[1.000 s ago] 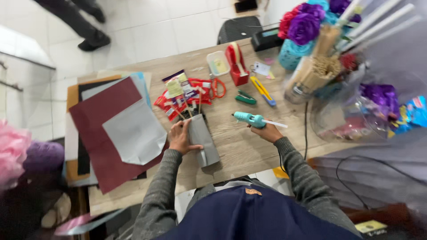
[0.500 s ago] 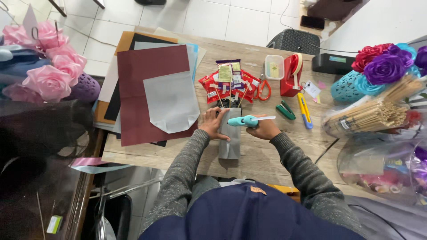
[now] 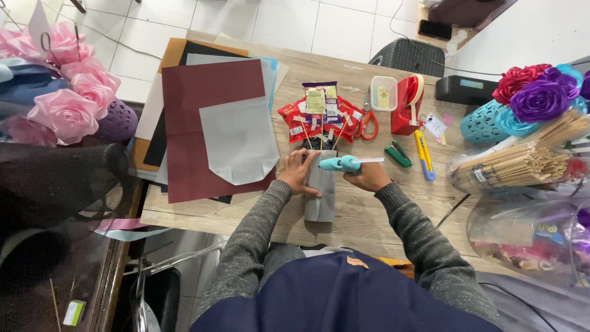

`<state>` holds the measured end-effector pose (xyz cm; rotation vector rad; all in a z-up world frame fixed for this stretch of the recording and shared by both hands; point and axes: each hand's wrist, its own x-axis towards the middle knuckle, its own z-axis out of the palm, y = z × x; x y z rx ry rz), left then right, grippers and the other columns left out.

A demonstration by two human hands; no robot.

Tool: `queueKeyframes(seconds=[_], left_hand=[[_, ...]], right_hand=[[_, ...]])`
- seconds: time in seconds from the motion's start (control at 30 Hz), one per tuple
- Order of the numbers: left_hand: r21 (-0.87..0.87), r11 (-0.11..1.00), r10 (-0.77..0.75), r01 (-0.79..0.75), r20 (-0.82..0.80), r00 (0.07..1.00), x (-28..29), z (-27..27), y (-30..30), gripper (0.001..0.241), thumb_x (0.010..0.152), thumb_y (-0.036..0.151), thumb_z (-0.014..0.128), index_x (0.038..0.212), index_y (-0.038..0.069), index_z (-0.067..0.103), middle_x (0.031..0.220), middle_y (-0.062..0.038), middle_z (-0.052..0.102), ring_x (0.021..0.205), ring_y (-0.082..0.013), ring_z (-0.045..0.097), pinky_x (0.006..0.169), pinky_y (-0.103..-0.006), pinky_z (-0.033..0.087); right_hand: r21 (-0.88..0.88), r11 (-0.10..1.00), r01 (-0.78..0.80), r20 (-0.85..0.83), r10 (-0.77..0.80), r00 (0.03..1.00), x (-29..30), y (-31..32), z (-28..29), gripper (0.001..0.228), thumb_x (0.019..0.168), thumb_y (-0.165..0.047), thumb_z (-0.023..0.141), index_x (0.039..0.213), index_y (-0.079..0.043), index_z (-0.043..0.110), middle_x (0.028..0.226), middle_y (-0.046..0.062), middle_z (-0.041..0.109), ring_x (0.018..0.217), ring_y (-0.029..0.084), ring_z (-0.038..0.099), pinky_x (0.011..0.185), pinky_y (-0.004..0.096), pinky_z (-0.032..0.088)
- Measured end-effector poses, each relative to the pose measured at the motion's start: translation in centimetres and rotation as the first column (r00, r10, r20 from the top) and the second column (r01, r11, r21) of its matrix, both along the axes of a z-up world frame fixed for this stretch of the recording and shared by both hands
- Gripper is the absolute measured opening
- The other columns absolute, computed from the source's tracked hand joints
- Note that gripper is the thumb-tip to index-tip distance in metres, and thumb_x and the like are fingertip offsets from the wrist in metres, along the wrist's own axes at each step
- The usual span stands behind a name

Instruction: The person wraps a rectangular cardboard box with gray paper using a hot glue gun. They apply glue to the paper edges, fold the paper around the box, and press it down to secure the wrapping. The person then places several snack packets on top of the wrapped box.

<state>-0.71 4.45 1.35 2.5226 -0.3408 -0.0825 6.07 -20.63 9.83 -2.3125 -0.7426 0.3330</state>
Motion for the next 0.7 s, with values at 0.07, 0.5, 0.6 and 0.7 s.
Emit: queueKeyframes(seconds=[0.07, 0.5, 0.6, 0.7], left_hand=[[0.000, 1.000, -0.003, 0.003, -0.003, 1.000, 0.0, 0.1, 0.0, 0.136, 0.039, 0.072, 0.080, 0.154, 0.030, 0.020, 0.131, -0.007, 0.029, 0.126, -0.0305, 0.025, 0.105, -0.0410, 0.022], [0.001, 1.000, 0.010, -0.010, -0.010, 1.000, 0.2, -0.3, -0.2, 0.140, 0.038, 0.077, 0.079, 0.154, 0.028, 0.018, 0.131, -0.007, 0.029, 0.127, -0.0297, 0.024, 0.105, -0.0420, 0.021], [-0.008, 1.000, 0.007, -0.007, -0.010, 1.000, 0.1, 0.0, -0.2, 0.140, 0.037, 0.076, 0.079, 0.154, 0.027, 0.019, 0.132, -0.008, 0.029, 0.128, -0.0297, 0.024, 0.106, -0.0421, 0.021], [-0.010, 1.000, -0.015, 0.015, -0.015, 1.000, 0.3, -0.8, 0.0, 0.139, 0.041, 0.073, 0.080, 0.155, 0.025, 0.018, 0.133, -0.009, 0.028, 0.128, -0.0305, 0.024, 0.106, -0.0436, 0.021]], right_hand=[[0.037, 0.999, 0.029, -0.015, -0.028, 0.999, 0.3, -0.1, -0.4, 0.026, 0.068, -0.027, 0.078, 0.077, -0.009, 0.062, 0.073, 0.015, 0.068, 0.074, 0.034, 0.068, 0.064, 0.038, 0.050], [0.089, 0.990, 0.110, 0.027, -0.112, 0.993, 0.4, 0.9, 1.5, 0.019, 0.067, -0.020, 0.075, 0.078, -0.011, 0.064, 0.075, 0.012, 0.069, 0.077, 0.031, 0.069, 0.070, 0.040, 0.052], [0.154, 0.968, 0.198, 0.051, -0.208, 0.977, 0.1, -0.7, 0.4, 0.016, 0.067, -0.014, 0.077, 0.075, -0.011, 0.063, 0.072, 0.012, 0.068, 0.074, 0.028, 0.069, 0.068, 0.034, 0.052], [0.185, 0.894, 0.409, -0.089, -0.399, 0.913, -1.0, -2.2, 2.4, 0.016, 0.067, -0.012, 0.078, 0.072, -0.003, 0.065, 0.070, 0.019, 0.066, 0.073, 0.032, 0.067, 0.072, 0.039, 0.050]])
